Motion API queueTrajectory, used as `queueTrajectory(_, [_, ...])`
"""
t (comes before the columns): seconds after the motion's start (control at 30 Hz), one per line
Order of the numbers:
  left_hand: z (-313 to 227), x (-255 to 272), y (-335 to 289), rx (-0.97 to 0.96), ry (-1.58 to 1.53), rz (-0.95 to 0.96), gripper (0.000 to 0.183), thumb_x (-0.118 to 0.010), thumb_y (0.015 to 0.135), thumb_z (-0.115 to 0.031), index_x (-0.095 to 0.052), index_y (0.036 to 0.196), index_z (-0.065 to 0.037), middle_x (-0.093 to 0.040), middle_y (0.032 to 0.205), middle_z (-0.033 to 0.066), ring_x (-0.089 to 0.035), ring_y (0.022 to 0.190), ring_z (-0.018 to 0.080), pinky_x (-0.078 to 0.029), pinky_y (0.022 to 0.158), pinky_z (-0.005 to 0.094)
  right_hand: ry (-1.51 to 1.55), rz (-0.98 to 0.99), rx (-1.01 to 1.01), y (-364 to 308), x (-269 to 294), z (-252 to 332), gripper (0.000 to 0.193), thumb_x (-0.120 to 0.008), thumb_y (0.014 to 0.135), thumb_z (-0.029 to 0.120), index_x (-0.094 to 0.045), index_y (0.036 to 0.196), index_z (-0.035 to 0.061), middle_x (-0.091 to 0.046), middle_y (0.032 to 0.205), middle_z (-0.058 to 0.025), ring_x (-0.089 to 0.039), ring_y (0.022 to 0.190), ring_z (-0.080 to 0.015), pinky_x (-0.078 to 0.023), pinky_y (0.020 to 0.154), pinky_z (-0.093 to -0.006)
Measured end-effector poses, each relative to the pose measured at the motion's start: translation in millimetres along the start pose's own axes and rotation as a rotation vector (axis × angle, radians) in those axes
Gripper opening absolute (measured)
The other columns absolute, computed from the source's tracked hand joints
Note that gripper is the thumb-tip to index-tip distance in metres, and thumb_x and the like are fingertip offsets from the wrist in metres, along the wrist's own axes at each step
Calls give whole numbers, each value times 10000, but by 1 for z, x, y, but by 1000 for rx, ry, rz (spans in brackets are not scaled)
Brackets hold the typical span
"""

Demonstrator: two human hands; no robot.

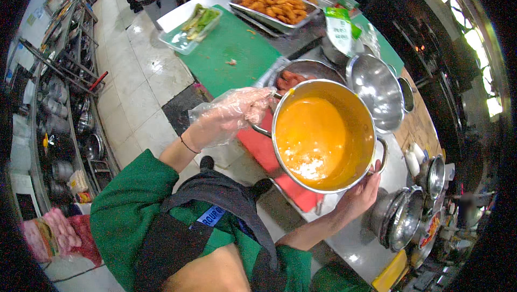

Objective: The person assembles a meal in a plastic container by placing green beans and sliced vegetables, pouring a yellow sauce, and adding chopped fried chicken. The container is then sealed with a lid and carried to a counter.

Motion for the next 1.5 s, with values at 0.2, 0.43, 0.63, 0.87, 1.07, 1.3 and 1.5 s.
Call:
queueTrajectory(0.2, [-70,121,-33,186,-158,-244,154,-569,944,-186,-538,878,-51,-464,668,-35,-411,518,59,-365,468,206,179,209,-90,-25,-137,-59,314,-468,990,159,-531,1202,-65,-631,969,-76,-601,864,-121,-491,775,-246])
queueTrajectory(0.43, [-126,207,-46,119,-260,-426,191,-548,960,-202,-538,923,-15,-414,652,-45,-344,528,64,-285,473,218,236,441,-216,-23,-260,-113,337,-442,992,173,-542,1177,-89,-617,1135,-159,-609,1027,-199,-475,916,-319])
queueTrajectory(0.63, [-142,244,-28,91,-365,-579,193,-550,955,-197,-528,935,-7,-410,644,-40,-349,526,69,-305,477,226,-24,359,-189,9,-335,-121,306,-493,971,160,-567,1137,-87,-585,845,-25,-444,669,-64,-383,621,-201])
queueTrajectory(0.87, [-142,277,-5,133,-610,-683,170,-533,948,-195,-493,890,-41,-367,615,-18,-340,502,109,-318,465,256,-117,447,-191,43,-415,-134,327,-530,953,156,-568,1188,-69,-587,846,18,-363,645,-24,-311,564,-158])
queueTrajectory(1.07, [-149,299,-3,120,-594,-723,194,-486,967,-229,-478,887,-53,-343,626,-33,-308,519,85,-295,461,230,-149,552,-192,51,-463,-144,296,-540,951,167,-599,1129,-62,-576,824,18,-352,648,-28,-273,564,-170])
queueTrajectory(1.3, [-165,311,-7,123,-603,-691,184,-502,954,-220,-471,875,-56,-342,623,-24,-320,521,101,-299,470,240,-218,527,-163,48,-496,-139,253,-574,933,170,-636,1074,-31,-634,843,18,-341,586,-7,-259,522,-153])
queueTrajectory(1.5, [-168,320,-6,176,-673,-684,167,-517,950,-208,-472,856,-77,-354,643,-29,-333,523,91,-329,463,228,-293,525,-155,44,-513,-134,247,-579,932,192,-650,1044,-17,-636,814,24,-362,590,-3,-268,522,-153])
Point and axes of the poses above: each hand's wrist, its own y-axis towards the middle knuckle, its own x-axis out of the back of the hand, z = x × y, the point moved 7 cm from there along y, towards the middle knuckle
